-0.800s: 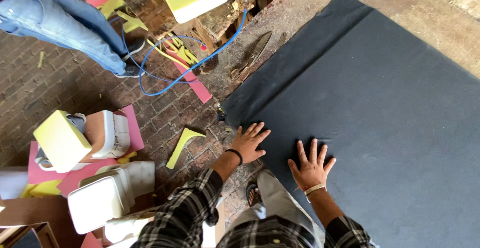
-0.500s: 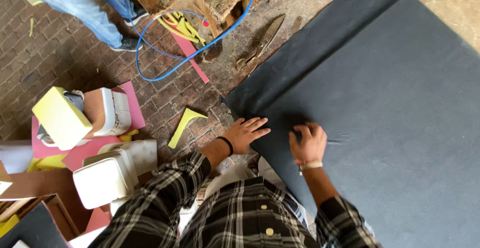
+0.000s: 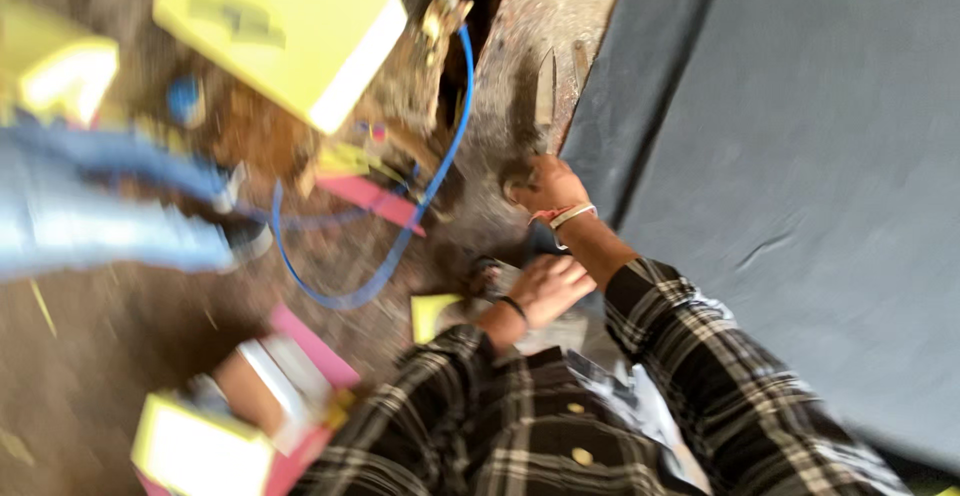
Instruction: The person smooths a black fabric sheet on a workbench, cuts a strip from it with shears, ties a small knot in a cord, then lays a pink foam sheet on the bench and sprays adhesive over it with a spray gun. They then lift the black fabric and spread it over the glued foam sheet.
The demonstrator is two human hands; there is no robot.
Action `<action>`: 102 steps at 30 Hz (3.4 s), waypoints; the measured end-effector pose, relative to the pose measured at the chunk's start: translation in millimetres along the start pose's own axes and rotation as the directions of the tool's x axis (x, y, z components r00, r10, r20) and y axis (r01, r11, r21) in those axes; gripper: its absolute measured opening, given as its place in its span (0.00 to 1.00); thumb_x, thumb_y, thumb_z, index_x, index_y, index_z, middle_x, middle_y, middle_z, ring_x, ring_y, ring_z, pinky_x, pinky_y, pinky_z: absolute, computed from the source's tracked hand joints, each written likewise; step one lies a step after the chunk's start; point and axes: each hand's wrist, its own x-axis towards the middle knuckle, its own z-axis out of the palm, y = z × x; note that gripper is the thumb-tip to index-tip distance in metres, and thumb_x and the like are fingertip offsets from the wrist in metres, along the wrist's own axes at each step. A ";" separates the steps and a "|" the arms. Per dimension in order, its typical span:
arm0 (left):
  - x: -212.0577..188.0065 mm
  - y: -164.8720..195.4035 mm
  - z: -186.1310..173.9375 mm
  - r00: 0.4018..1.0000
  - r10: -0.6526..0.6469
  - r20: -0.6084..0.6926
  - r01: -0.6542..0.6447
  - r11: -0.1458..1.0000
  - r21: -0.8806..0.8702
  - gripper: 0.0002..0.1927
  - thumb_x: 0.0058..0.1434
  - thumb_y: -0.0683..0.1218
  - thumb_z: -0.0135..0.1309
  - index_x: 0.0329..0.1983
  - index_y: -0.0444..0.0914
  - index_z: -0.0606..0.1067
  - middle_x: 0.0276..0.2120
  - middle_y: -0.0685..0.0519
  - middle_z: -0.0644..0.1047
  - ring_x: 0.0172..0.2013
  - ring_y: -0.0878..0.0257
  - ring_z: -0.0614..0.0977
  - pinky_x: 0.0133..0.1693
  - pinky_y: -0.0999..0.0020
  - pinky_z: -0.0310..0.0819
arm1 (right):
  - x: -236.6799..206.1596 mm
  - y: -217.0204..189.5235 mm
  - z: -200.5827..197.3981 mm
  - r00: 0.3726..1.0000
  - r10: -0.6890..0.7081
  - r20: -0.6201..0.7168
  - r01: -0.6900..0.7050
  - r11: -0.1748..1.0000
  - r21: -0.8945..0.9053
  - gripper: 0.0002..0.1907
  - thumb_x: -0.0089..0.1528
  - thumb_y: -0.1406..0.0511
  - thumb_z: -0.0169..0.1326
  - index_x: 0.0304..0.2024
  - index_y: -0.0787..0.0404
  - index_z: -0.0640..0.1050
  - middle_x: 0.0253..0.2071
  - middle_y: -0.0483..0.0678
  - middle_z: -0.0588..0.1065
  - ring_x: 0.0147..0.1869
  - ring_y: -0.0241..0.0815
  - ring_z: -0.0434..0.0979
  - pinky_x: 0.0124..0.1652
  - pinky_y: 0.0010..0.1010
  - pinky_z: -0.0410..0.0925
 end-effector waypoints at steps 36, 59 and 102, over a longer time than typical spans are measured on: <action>6.7 -1.2 -17.9 0.953 0.271 0.132 -0.212 0.914 -0.345 0.03 0.62 0.45 0.58 0.32 0.45 0.78 0.34 0.58 0.78 0.41 0.56 0.78 0.45 0.57 0.69 | -389.8 38.6 141.3 0.661 0.686 0.305 -0.476 0.069 0.877 0.27 0.59 0.45 0.59 0.35 0.62 0.73 0.23 0.45 0.71 0.26 0.37 0.75 0.28 0.30 0.71; 53.7 -29.3 -17.1 0.770 0.109 0.629 0.075 0.963 -0.259 0.05 0.54 0.46 0.58 0.31 0.47 0.83 0.34 0.53 0.83 0.40 0.53 0.84 0.43 0.57 0.78 | -224.8 79.7 29.2 0.629 0.751 0.202 -0.484 0.175 0.857 0.27 0.60 0.45 0.60 0.27 0.61 0.73 0.18 0.44 0.67 0.17 0.36 0.66 0.19 0.29 0.60; 285.1 -157.3 23.0 0.972 -0.202 0.116 0.197 0.979 0.055 0.40 0.68 0.61 0.45 0.77 0.38 0.53 0.76 0.43 0.52 0.75 0.48 0.51 0.71 0.48 0.39 | 41.8 159.2 -103.8 0.593 0.787 0.168 -0.516 0.211 0.830 0.26 0.60 0.48 0.61 0.25 0.63 0.74 0.19 0.44 0.68 0.19 0.37 0.68 0.20 0.30 0.61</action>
